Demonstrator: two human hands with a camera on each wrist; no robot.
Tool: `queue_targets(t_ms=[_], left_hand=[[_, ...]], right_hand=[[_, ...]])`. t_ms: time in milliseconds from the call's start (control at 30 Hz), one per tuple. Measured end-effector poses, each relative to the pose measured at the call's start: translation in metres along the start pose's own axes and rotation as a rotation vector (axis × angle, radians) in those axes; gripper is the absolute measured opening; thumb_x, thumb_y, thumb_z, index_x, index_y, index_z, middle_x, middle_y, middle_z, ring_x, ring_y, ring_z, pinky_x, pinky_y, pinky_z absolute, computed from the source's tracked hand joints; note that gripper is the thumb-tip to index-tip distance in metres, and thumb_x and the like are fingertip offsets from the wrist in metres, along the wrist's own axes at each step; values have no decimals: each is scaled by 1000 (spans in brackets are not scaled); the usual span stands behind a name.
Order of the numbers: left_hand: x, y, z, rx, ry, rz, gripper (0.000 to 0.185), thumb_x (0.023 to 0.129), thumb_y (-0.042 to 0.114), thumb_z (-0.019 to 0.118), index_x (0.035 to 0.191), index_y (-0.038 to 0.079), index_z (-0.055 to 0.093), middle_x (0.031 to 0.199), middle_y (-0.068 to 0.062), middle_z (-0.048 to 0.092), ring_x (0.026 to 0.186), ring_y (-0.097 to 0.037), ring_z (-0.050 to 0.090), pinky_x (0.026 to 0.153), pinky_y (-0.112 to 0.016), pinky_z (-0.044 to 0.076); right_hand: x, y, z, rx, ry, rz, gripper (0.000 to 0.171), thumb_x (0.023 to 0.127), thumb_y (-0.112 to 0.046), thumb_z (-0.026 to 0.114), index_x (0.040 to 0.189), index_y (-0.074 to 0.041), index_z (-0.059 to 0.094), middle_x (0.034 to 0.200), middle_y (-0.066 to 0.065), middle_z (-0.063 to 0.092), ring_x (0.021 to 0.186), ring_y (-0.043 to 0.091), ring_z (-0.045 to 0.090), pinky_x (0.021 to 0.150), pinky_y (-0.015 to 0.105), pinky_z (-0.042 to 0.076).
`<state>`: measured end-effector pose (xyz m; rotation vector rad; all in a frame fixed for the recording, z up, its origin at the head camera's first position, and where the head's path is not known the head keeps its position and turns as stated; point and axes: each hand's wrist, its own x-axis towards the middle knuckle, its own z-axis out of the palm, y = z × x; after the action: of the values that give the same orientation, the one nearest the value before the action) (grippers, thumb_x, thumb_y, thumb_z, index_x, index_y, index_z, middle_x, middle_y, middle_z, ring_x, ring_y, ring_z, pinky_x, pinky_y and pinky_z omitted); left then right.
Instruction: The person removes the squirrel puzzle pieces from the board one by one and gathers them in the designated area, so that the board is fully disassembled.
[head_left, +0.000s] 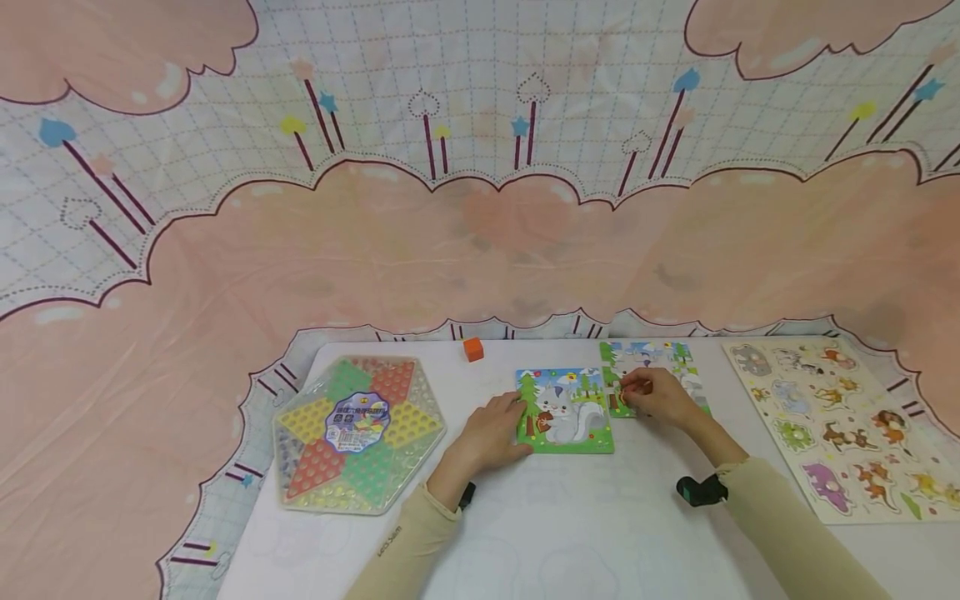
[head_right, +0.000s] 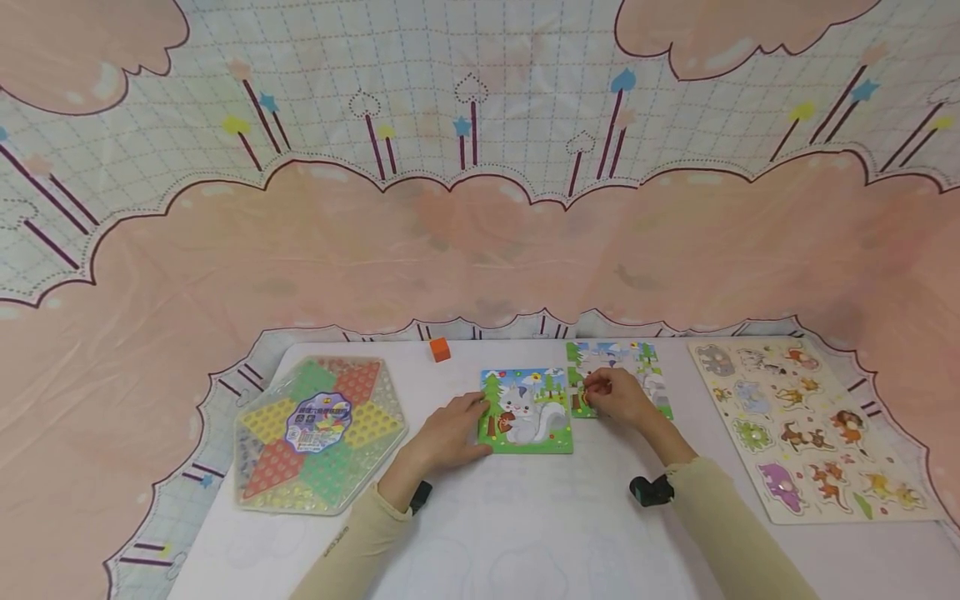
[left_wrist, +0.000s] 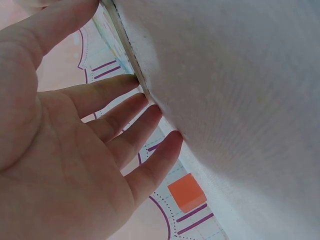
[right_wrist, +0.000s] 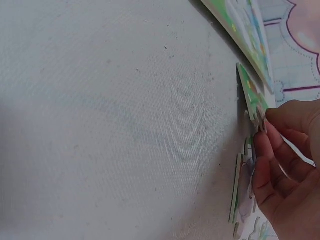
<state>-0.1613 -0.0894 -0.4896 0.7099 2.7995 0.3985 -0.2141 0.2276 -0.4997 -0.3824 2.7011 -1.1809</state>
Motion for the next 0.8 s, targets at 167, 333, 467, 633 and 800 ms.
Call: queue_targets(t_ms=[167,333,467,633,800], left_hand=[[1,1,0,0,0,-5,71,89,40,71,145,4,47,152,-11,39,138,-26,38,105,-45,41],[2,2,-1,-2,1,-7,71,89,39,72,144,2,47,152,-11,39,138,-27,38,105,-46,41],[3,2,0,-1,-7,-11,71,89,40,71,145,3,47,152,-11,39,139,-27,38,105,-46,40],[3,2,1,-10,-13,-20,70,90,41,70,145,3,46,153,-11,38,139,-27,37,106,-46,40],[5,0,0,-23,4,-18,70,92,41,68,147,5,45,154,-10,37,140,-27,36,108,-47,37]], right_hand=[[0,-1,-1,-14,3,4,17,91,-2,65,105,6,67,90,9,68,79,20,57,64,25,48],[0,-2,-2,-36,20,-8,16,91,-1,65,104,7,68,90,10,69,80,20,59,67,28,49],[1,-2,-2,-28,26,0,17,91,0,65,105,8,68,91,11,70,82,21,62,70,31,51],[1,-3,-4,-15,27,12,18,92,-2,64,106,7,67,92,12,69,84,23,63,69,30,52],[0,-4,-6,-23,31,25,18,93,-5,63,107,5,67,94,12,68,85,24,61,69,30,51]])
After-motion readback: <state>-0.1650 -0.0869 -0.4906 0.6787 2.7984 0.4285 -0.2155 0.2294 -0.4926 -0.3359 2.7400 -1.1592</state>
